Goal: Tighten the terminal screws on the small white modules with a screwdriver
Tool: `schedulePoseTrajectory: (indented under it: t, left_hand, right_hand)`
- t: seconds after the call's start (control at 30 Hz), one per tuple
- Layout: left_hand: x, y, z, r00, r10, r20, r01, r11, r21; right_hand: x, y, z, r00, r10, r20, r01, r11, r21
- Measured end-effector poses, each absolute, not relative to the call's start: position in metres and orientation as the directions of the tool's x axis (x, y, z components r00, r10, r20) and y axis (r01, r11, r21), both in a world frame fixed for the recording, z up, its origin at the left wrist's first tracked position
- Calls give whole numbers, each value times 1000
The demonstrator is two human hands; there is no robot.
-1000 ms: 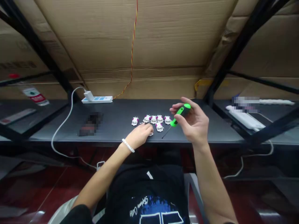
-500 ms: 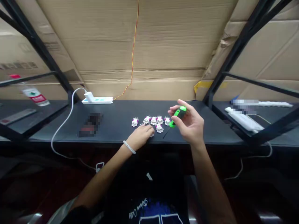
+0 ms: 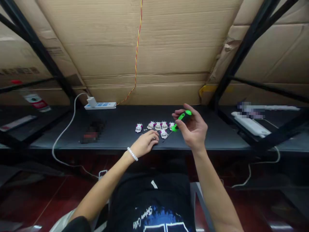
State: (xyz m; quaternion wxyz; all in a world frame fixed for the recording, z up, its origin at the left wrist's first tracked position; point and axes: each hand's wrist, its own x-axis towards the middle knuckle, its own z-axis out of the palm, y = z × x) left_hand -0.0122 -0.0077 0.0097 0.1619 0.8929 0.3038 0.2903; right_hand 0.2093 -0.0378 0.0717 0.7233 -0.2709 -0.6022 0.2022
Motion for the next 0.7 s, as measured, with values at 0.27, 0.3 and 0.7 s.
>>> schedulePoseTrajectory:
  t: [0.27, 0.3, 0.7]
  left_hand:
    - [-15, -4, 4, 624, 653, 429, 411, -742, 530]
    - [-15, -4, 2, 629, 648, 429, 398, -743, 538]
    - [-19, -2, -6, 638, 621, 454, 344, -758, 554]
  right_hand:
    - [199, -33, 66, 234, 581, 779, 20, 799, -601]
    - [199, -32, 65, 244, 581, 777, 22, 797, -603]
    - [192, -27, 57, 203, 586, 785, -3, 802, -598]
